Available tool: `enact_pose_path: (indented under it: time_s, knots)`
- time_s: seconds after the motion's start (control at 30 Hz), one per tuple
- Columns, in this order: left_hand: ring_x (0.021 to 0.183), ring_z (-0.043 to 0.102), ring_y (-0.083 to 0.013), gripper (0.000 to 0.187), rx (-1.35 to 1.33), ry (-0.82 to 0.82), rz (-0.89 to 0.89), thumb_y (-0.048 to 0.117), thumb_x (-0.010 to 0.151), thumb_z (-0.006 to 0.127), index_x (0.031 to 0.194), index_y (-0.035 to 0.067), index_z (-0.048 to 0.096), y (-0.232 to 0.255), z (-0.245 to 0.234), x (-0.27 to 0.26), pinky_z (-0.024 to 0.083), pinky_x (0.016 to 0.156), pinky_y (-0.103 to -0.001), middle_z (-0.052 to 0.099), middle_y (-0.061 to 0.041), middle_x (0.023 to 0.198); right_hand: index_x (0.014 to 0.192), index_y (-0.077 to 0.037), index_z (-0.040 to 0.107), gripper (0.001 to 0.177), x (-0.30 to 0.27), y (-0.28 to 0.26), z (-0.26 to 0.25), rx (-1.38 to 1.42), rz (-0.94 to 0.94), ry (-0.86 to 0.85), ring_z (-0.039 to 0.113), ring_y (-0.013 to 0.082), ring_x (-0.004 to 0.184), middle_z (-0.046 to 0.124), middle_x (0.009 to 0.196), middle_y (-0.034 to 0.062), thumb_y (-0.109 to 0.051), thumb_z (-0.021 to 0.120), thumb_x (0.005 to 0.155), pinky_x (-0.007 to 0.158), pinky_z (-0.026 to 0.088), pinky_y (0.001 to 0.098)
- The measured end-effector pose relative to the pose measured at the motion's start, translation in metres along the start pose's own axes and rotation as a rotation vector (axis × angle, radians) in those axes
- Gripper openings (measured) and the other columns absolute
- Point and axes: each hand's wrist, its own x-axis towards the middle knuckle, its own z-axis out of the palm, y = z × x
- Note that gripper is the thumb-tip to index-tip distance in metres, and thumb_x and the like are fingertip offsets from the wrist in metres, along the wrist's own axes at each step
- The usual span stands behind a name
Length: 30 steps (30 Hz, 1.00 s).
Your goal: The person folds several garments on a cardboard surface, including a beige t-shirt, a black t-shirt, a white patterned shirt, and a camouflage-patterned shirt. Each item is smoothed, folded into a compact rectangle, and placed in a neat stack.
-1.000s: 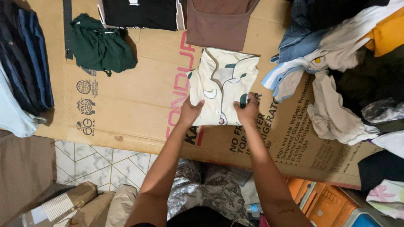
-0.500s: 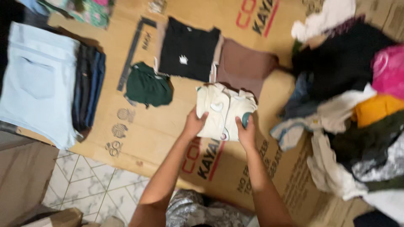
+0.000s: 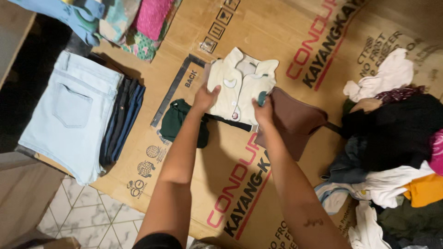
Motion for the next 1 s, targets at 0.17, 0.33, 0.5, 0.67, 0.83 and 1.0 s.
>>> enact_pose_path:
  time_s: [0.17, 0.33, 0.5, 0.67, 0.83, 1.0]
  knots:
    - [0.092, 0.066, -0.0490, 0.039, 0.341, 0.201, 0.013, 0.033, 0.100, 0.062, 0.119, -0.001, 0.060, -0.022, 0.016, -0.020, 0.051, 0.079, -0.055, 0.070, -0.031, 0.096, 0.140, -0.001, 0.049, 0.059, -0.005, 0.041, 0.015, -0.147, 0.088, -0.033, 0.061, 0.0353, 0.117, 0.064, 0.125, 0.0213, -0.026, 0.074, 0.093, 0.100, 0.046, 0.0408]
    - [0.099, 0.066, -0.0469, 0.034, 0.346, 0.329, -0.028, 0.028, 0.103, 0.060, 0.127, 0.003, 0.058, 0.004, 0.010, -0.061, 0.051, 0.082, -0.055, 0.070, -0.027, 0.107, 0.145, 0.003, 0.043, 0.064, -0.030, 0.032, 0.012, -0.066, -0.072, 0.010, 0.057, 0.0373, 0.124, 0.060, 0.133, 0.0247, -0.024, 0.074, 0.095, 0.106, 0.042, 0.0412]
    - [0.138, 0.045, -0.0374, 0.051, 0.457, 0.331, 0.373, 0.029, 0.093, 0.065, 0.139, 0.009, 0.055, 0.032, 0.003, -0.080, 0.038, 0.112, -0.054, 0.053, -0.017, 0.144, 0.139, -0.001, 0.044, 0.067, -0.056, -0.011, 0.012, -0.231, -0.078, 0.108, 0.057, 0.0371, 0.120, 0.057, 0.128, 0.0238, -0.021, 0.080, 0.086, 0.107, 0.045, 0.0439]
    - [0.150, 0.020, -0.0377, 0.065, 0.805, -0.004, 0.422, 0.046, 0.099, 0.057, 0.152, 0.013, 0.044, 0.045, 0.023, -0.085, 0.012, 0.116, -0.067, 0.029, -0.016, 0.162, 0.147, -0.004, 0.044, 0.064, -0.087, -0.037, -0.008, -0.316, -0.341, 0.115, 0.048, 0.0435, 0.131, 0.041, 0.144, 0.0236, -0.015, 0.075, 0.092, 0.112, 0.041, 0.0499]
    - [0.156, 0.018, -0.0370, 0.066, 0.760, 0.070, 0.509, 0.047, 0.100, 0.056, 0.156, 0.014, 0.042, 0.067, 0.058, -0.107, 0.014, 0.122, -0.065, 0.024, -0.014, 0.168, 0.143, -0.009, 0.047, 0.066, -0.119, -0.020, -0.078, -0.463, -0.372, 0.166, 0.044, 0.0469, 0.134, 0.040, 0.146, 0.0260, -0.016, 0.078, 0.086, 0.112, 0.038, 0.0541]
    - [0.157, 0.018, -0.0354, 0.070, 0.698, -0.128, 0.712, 0.046, 0.099, 0.060, 0.157, 0.013, 0.041, 0.100, 0.149, -0.178, 0.017, 0.124, -0.063, 0.024, -0.013, 0.170, 0.143, -0.012, 0.050, 0.063, -0.176, 0.025, -0.191, -0.719, -0.256, 0.293, 0.041, 0.0455, 0.139, 0.039, 0.149, 0.0256, -0.021, 0.077, 0.087, 0.112, 0.033, 0.0589]
